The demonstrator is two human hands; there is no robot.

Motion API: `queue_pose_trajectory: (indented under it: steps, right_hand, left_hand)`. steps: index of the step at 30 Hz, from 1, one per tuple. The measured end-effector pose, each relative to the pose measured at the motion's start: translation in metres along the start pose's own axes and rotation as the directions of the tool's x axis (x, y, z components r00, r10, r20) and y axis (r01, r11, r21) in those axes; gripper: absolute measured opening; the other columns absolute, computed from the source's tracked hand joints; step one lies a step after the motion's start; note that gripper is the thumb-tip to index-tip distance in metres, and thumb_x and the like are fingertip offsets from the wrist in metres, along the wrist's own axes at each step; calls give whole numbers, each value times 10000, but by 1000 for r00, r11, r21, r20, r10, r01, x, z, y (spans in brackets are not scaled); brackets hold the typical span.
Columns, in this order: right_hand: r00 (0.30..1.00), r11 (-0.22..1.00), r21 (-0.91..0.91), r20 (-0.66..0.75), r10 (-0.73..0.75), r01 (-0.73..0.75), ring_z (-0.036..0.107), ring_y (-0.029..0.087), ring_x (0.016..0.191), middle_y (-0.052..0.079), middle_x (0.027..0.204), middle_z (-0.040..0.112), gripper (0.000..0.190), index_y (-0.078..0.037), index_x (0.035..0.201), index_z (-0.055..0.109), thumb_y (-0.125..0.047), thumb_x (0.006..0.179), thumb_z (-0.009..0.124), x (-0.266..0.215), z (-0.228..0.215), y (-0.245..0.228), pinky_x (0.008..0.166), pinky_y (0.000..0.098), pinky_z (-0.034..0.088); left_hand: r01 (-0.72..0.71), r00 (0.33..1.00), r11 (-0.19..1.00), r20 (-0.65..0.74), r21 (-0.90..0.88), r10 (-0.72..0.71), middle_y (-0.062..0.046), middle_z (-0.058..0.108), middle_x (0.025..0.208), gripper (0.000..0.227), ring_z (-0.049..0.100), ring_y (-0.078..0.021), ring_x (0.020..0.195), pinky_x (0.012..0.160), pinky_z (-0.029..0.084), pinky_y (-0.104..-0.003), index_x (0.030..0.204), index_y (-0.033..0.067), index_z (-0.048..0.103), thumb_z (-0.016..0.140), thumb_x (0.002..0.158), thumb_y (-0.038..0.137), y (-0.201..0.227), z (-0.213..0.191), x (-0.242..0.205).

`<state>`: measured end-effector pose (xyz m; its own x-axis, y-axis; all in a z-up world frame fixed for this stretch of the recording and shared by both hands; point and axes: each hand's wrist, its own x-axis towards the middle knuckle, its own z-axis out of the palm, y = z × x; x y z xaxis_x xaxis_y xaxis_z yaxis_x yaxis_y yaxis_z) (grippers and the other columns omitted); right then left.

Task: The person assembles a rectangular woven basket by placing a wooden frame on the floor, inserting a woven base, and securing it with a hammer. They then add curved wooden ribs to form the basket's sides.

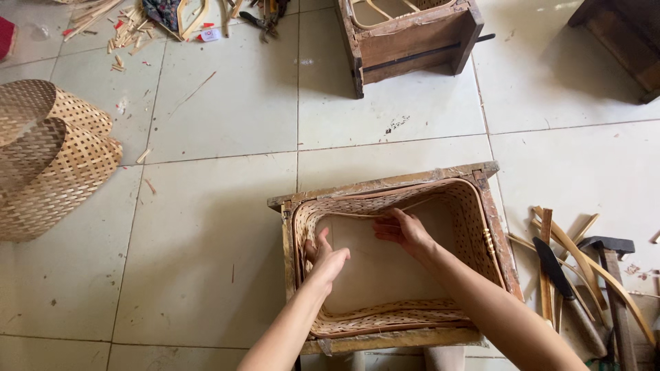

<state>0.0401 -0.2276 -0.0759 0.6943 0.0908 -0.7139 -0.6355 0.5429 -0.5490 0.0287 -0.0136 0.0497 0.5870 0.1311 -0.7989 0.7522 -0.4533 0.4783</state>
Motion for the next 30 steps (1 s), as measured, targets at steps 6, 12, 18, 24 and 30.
queue_pose_trajectory:
  steps: [6,12,18,24,30]
  right_hand:
    - [1000,999,-28,-10,-28,28,700,380,1097,273,1279,659,478,92,1329,534,-282,1047,438,-12,2,4,934,508,614]
    - [999,969,-242,3,-53,53,716,348,1086,248,1279,667,480,43,1326,534,-335,1039,462,-34,15,-8,941,478,621]
    - [996,956,-294,92,11,17,728,319,987,239,1134,707,441,70,1223,619,-279,1067,400,-24,16,-9,881,457,645]
    - [996,967,-248,84,-42,62,729,308,897,243,1059,726,389,122,1174,639,-181,1066,420,7,13,-6,846,444,639]
    - [995,983,-155,-13,-98,95,744,323,903,254,1071,722,359,133,1158,620,-122,1040,397,38,23,-1,847,450,648]
  left_hand:
    - [33,998,998,-58,59,-29,-181,-198,1683,1097,-132,-362,1578,1269,83,-630,1624,305,125,689,738,-9,3,11,23]
    - [21,995,997,-98,72,-14,-135,-183,1694,1048,-136,-364,1571,1249,67,-666,1628,289,82,723,817,117,11,18,11]
    - [-716,193,194,-77,670,978,-200,305,1633,934,331,-359,1517,1256,276,-606,1578,163,297,767,782,298,32,36,30]
    - [-605,394,-29,331,795,858,-161,624,1144,789,612,-312,1049,922,470,-493,1294,64,488,758,809,623,92,36,77]
    - [-582,192,-119,279,805,941,-120,673,1008,652,652,-265,885,776,513,-433,1132,46,577,682,876,637,81,47,107]
